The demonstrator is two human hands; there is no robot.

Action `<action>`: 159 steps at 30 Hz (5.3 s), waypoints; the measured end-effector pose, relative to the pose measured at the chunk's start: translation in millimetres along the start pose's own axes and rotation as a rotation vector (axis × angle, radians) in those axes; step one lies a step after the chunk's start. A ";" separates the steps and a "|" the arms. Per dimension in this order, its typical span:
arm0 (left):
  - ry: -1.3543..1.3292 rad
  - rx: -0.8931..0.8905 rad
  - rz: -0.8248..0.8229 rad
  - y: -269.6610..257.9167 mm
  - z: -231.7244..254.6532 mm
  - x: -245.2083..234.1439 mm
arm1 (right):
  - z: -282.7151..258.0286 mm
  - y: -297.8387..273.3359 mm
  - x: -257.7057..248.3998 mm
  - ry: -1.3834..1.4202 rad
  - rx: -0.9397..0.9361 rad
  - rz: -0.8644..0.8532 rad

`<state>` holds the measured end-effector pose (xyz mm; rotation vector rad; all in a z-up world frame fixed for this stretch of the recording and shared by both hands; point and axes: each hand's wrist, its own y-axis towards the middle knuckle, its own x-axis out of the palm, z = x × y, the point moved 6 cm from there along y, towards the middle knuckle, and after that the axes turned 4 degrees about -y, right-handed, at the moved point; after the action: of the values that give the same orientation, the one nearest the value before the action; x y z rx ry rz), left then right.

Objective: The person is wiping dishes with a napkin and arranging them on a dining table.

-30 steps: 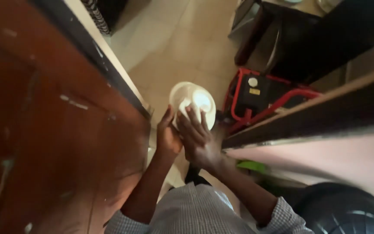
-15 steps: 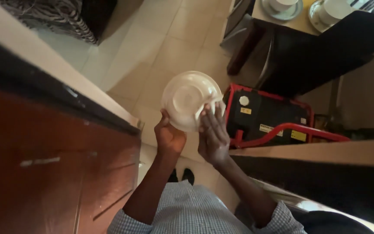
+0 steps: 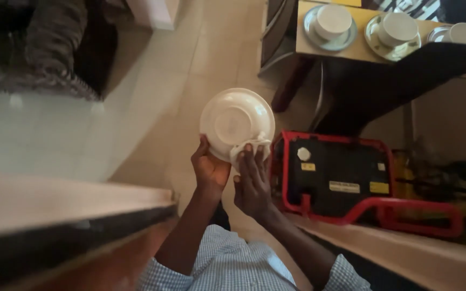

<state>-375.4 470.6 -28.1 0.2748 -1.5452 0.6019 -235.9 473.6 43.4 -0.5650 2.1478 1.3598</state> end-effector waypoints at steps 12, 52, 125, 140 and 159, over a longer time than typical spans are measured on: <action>0.638 0.069 0.057 116.0 91.4 35.2 | 34.2 181.0 8.0 0.085 0.155 0.085; 0.903 0.029 0.011 384.7 -60.6 116.2 | 339.2 332.0 36.5 0.041 0.293 -0.055; 2.105 0.474 -1.555 693.0 -283.7 259.3 | 767.4 316.8 72.2 0.624 1.487 0.464; 1.322 -0.443 -0.278 856.0 -306.4 128.7 | 860.3 360.1 82.4 0.204 1.428 0.367; 1.540 0.029 0.104 958.7 -328.1 42.2 | 1033.7 414.3 179.8 -0.102 1.455 -0.147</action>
<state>-601.4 1445.6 -191.9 -0.2488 -0.0589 0.6451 -404.4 1572.3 -148.7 -0.0223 2.2666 -0.4085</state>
